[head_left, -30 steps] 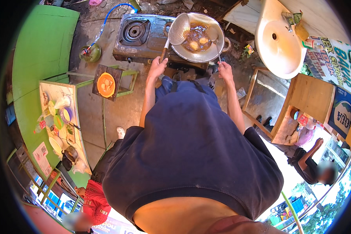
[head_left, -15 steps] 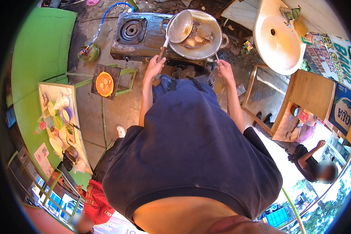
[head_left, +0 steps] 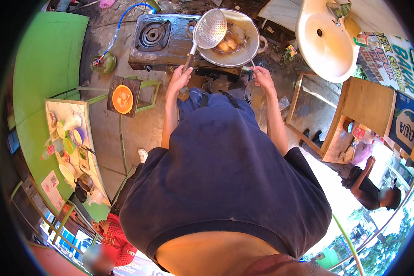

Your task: The person stands at a gas stove and uses a slotted spoon and a ladle to turn and monitor several round food items frying in a pot of hot oil. The person repeatedly flips the items and occasionally lifts them to drain oil before returning them to the pot.

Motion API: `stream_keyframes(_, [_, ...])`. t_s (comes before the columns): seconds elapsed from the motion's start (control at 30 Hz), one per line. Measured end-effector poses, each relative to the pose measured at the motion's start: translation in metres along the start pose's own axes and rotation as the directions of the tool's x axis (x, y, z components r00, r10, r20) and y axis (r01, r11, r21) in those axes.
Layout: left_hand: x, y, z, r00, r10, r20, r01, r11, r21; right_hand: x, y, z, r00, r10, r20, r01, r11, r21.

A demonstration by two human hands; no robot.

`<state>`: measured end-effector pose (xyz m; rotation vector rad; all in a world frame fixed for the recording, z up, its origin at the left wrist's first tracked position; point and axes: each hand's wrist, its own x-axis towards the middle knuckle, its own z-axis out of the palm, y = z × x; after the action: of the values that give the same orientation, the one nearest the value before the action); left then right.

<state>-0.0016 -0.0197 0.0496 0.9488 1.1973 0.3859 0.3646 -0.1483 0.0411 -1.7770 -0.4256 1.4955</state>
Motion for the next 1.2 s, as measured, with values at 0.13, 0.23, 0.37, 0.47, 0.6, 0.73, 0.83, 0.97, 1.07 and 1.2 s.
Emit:
stream_keyframes(0.13, [-0.001,0.005,0.010,0.982,0.132,-0.137,-0.103,0.975,0.197,-0.008,-0.003,0.000,0.998,-0.054,-0.015,0.054,0.998,0.025])
stream_keyframes(0.23, [0.019,-0.016,0.004,0.945,0.274,-0.180,-0.181,0.894,0.409,-0.006,0.004,0.001,0.988,-0.097,-0.122,0.090,0.994,-0.062])
stream_keyframes(0.37, [0.018,-0.005,0.004,0.990,0.110,-0.084,-0.095,0.983,0.160,0.001,0.007,-0.005,0.992,-0.054,-0.113,0.043,0.995,-0.095])
stream_keyframes(0.47, [0.011,0.004,0.010,0.996,0.054,-0.075,-0.056,0.998,-0.023,-0.010,-0.007,-0.006,0.999,-0.030,0.013,0.030,0.999,-0.033])
stream_keyframes(0.6, [0.018,-0.002,0.014,0.972,0.136,-0.192,-0.115,0.986,0.118,-0.015,-0.010,0.005,0.994,-0.084,-0.070,0.079,0.994,-0.074])
stream_keyframes(0.73, [0.029,-0.012,0.009,0.933,0.282,-0.223,-0.162,0.884,0.439,0.005,0.000,0.003,0.984,-0.125,-0.131,0.105,0.984,-0.146])
stream_keyframes(0.83, [0.017,0.008,0.010,0.981,0.126,-0.145,-0.072,0.941,0.329,0.016,0.002,-0.004,0.990,-0.086,-0.114,0.062,0.979,-0.193])
stream_keyframes(0.97, [0.009,0.009,0.008,0.978,0.132,-0.159,-0.094,0.969,0.229,-0.001,-0.015,-0.007,0.999,-0.025,0.045,0.028,0.997,-0.065])
stream_keyframes(1.07, [0.014,0.005,0.005,0.958,0.204,-0.202,-0.138,0.943,0.302,-0.004,-0.015,-0.004,0.998,-0.053,-0.036,0.049,0.992,-0.117])
stream_keyframes(1.2, [0.019,0.003,-0.001,0.930,0.307,-0.201,-0.184,0.864,0.468,0.009,0.001,-0.008,0.985,-0.092,-0.146,0.066,0.983,-0.171])
